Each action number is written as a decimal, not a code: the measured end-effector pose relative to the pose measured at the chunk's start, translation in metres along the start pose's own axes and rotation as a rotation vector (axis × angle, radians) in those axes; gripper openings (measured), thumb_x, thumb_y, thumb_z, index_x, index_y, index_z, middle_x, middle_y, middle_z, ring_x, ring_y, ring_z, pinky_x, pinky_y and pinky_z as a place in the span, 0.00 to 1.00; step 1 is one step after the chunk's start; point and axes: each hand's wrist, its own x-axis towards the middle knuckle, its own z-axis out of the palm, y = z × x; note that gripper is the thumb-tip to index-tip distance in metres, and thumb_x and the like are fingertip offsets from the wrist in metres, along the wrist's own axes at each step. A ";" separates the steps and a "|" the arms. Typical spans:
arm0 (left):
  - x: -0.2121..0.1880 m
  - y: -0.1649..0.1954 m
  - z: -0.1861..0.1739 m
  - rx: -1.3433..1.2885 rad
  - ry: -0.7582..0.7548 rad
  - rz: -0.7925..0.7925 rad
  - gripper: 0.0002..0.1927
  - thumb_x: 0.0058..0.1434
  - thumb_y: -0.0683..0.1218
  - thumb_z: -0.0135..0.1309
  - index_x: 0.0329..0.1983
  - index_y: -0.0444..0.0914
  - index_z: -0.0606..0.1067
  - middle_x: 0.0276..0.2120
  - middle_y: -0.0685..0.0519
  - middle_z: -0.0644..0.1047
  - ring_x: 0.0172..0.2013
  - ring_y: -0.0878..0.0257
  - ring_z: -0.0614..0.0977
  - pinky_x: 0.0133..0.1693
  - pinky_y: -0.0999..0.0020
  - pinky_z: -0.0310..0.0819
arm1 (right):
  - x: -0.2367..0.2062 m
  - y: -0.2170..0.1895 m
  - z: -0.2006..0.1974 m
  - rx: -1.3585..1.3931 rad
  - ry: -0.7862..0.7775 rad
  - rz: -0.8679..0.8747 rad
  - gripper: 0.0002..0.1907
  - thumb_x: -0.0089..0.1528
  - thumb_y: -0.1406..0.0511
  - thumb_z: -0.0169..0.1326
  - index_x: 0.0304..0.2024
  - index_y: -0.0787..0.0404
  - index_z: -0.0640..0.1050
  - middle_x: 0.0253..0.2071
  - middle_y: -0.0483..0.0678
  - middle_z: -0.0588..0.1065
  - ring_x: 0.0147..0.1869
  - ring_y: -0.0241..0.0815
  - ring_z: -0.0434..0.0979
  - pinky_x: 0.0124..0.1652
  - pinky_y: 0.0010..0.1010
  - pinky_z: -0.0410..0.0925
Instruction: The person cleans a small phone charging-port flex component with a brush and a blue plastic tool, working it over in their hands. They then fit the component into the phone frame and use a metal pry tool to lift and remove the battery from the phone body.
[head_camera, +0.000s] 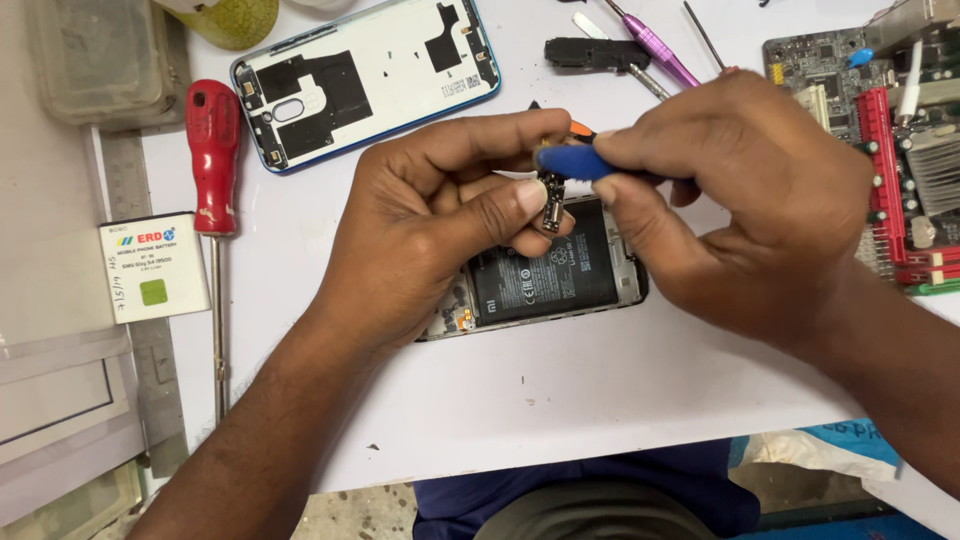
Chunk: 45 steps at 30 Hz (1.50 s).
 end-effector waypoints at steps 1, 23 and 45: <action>0.000 0.000 0.000 -0.004 0.006 -0.002 0.20 0.70 0.34 0.55 0.64 0.28 0.73 0.48 0.41 0.82 0.43 0.64 0.86 0.45 0.72 0.86 | 0.001 -0.001 0.000 0.012 -0.002 0.001 0.11 0.60 0.75 0.67 0.43 0.71 0.79 0.38 0.57 0.77 0.35 0.38 0.77 0.31 0.25 0.70; 0.001 -0.006 -0.008 -0.066 -0.004 0.079 0.18 0.73 0.35 0.54 0.66 0.28 0.71 0.55 0.40 0.80 0.47 0.64 0.85 0.50 0.72 0.86 | 0.002 -0.003 0.000 0.113 -0.054 -0.024 0.10 0.59 0.73 0.65 0.41 0.70 0.79 0.36 0.56 0.78 0.33 0.39 0.77 0.28 0.25 0.69; 0.001 -0.005 -0.002 -0.140 0.010 0.004 0.13 0.72 0.37 0.56 0.57 0.27 0.74 0.45 0.43 0.81 0.43 0.62 0.86 0.45 0.73 0.86 | -0.015 0.013 0.001 0.025 0.026 0.043 0.08 0.72 0.73 0.57 0.52 0.71 0.77 0.43 0.54 0.74 0.38 0.34 0.73 0.35 0.22 0.67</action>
